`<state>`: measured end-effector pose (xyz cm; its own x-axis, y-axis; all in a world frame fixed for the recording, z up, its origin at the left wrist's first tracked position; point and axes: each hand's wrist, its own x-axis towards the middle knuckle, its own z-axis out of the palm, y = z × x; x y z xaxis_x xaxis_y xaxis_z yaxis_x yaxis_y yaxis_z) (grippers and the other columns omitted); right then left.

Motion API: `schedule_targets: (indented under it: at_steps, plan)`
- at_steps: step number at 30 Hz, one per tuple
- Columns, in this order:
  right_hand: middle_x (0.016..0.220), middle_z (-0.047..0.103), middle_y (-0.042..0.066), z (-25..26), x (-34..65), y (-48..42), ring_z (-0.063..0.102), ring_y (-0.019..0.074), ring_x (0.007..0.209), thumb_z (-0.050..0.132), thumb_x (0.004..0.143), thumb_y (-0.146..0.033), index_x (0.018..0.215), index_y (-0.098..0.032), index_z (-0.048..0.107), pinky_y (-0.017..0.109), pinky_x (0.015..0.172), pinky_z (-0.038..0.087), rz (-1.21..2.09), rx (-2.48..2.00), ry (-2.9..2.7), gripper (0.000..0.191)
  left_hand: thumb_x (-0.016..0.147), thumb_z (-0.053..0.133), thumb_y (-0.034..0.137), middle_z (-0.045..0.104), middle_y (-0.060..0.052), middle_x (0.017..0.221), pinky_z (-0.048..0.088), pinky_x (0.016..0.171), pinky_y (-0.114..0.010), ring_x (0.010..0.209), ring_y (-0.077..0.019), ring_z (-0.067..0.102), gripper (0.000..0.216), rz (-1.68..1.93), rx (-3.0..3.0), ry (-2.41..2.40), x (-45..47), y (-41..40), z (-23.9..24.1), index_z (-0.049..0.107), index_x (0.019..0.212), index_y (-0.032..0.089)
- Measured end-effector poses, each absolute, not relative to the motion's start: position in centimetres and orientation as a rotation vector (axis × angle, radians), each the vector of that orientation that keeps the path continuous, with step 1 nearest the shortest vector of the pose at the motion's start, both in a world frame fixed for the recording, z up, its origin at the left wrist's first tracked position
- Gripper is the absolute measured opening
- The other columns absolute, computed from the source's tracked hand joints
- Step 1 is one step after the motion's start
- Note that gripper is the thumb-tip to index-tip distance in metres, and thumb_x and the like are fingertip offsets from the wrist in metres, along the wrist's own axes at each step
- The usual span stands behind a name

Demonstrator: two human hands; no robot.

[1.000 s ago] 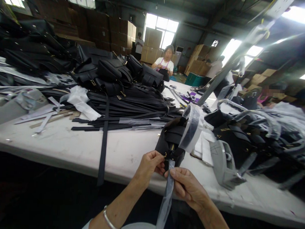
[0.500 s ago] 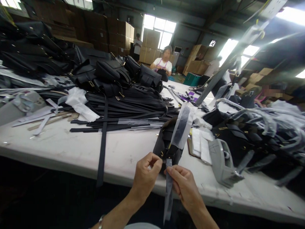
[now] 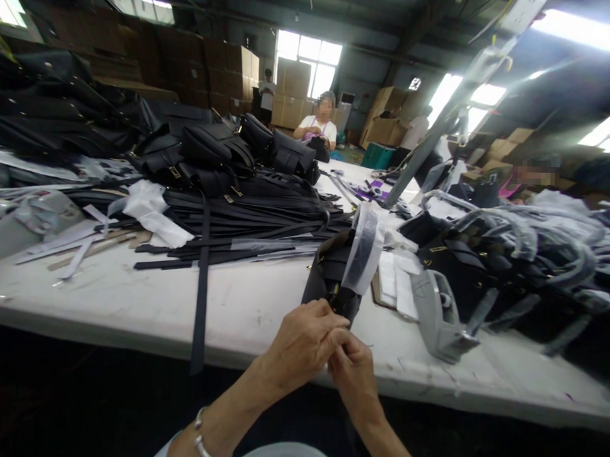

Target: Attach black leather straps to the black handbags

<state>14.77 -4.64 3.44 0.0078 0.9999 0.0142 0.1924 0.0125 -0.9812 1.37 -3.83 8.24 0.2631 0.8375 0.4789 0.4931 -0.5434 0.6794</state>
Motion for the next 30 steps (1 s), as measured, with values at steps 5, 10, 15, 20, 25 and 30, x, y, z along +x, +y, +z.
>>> schedule_targets:
  at_steps: [5, 10, 15, 20, 25, 30]
  plan:
    - [0.038, 0.041, -0.007, 5.3, 15.2, -4.4, 0.033, 0.0070, 0.032, 0.059, 0.079, -0.055, 0.065, -0.017, 0.058, 0.019, 0.034, 0.024, 1.264, -1.434, -1.430, 0.041, 0.092, 0.051, 0.034, 0.058, 0.001, 0.077, 0.045, 0.068, -0.025, 0.073, -0.0142, 0.057, 0.017, 1.293, 1.350, 1.193, 0.1, -4.8, 4.9, 0.056, 0.086, 0.018]
    - [0.041, 0.049, -0.006, 5.8, 16.5, -3.8, 0.033, 0.0049, 0.030, 0.063, 0.077, -0.059, 0.081, -0.014, 0.064, 0.016, 0.031, 0.022, 1.377, -1.435, -1.328, 0.045, 0.079, 0.065, 0.043, 0.052, 0.005, 0.068, 0.040, 0.055, -0.022, 0.058, -0.0113, 0.050, 0.032, 1.157, 1.019, 0.998, 1.2, -4.8, 2.8, 0.049, 0.090, 0.018]
    - [0.037, 0.038, -0.011, 5.8, 16.0, -3.0, 0.020, 0.0020, 0.031, 0.070, 0.073, -0.057, 0.076, -0.015, 0.060, 0.016, 0.031, 0.013, 1.478, -1.323, -1.021, 0.043, 0.078, 0.064, 0.048, 0.045, 0.006, 0.062, 0.030, 0.053, -0.021, 0.056, -0.0087, 0.037, 0.034, 1.133, 1.010, 1.001, 1.8, -5.2, 3.5, 0.056, 0.076, 0.015]
    - [0.038, 0.037, -0.010, 6.0, 15.5, -2.5, 0.023, 0.0040, 0.033, 0.071, 0.068, -0.056, 0.066, -0.017, 0.056, 0.018, 0.033, 0.015, 1.350, -1.412, -1.092, 0.041, 0.078, 0.063, 0.050, 0.047, 0.006, 0.057, 0.031, 0.050, -0.020, 0.051, -0.0080, 0.039, 0.036, 1.094, 0.888, 0.946, 1.7, -5.5, 3.9, 0.057, 0.074, 0.015]
    - [0.045, 0.047, -0.005, 7.8, 16.2, -3.4, 0.039, 0.0092, 0.040, 0.063, 0.077, -0.051, 0.069, -0.017, 0.065, 0.021, 0.040, 0.030, 0.822, -1.583, -1.391, 0.035, 0.083, 0.058, 0.045, 0.066, -0.003, 0.072, 0.050, 0.063, -0.026, 0.060, -0.0139, 0.063, 0.030, 1.082, 0.834, 0.906, 2.4, -5.7, 3.7, 0.053, 0.079, 0.016]
    - [0.052, 0.059, 0.000, 9.0, 15.5, -3.4, 0.051, 0.0130, 0.047, 0.058, 0.082, -0.045, 0.070, -0.019, 0.070, 0.024, 0.050, 0.037, 0.594, -1.586, -1.741, 0.031, 0.087, 0.052, 0.042, 0.059, 0.004, 0.057, 0.047, 0.049, -0.020, 0.045, -0.0102, 0.056, 0.024, 1.141, 0.952, 0.990, 2.9, -6.0, 3.8, 0.049, 0.081, 0.019]
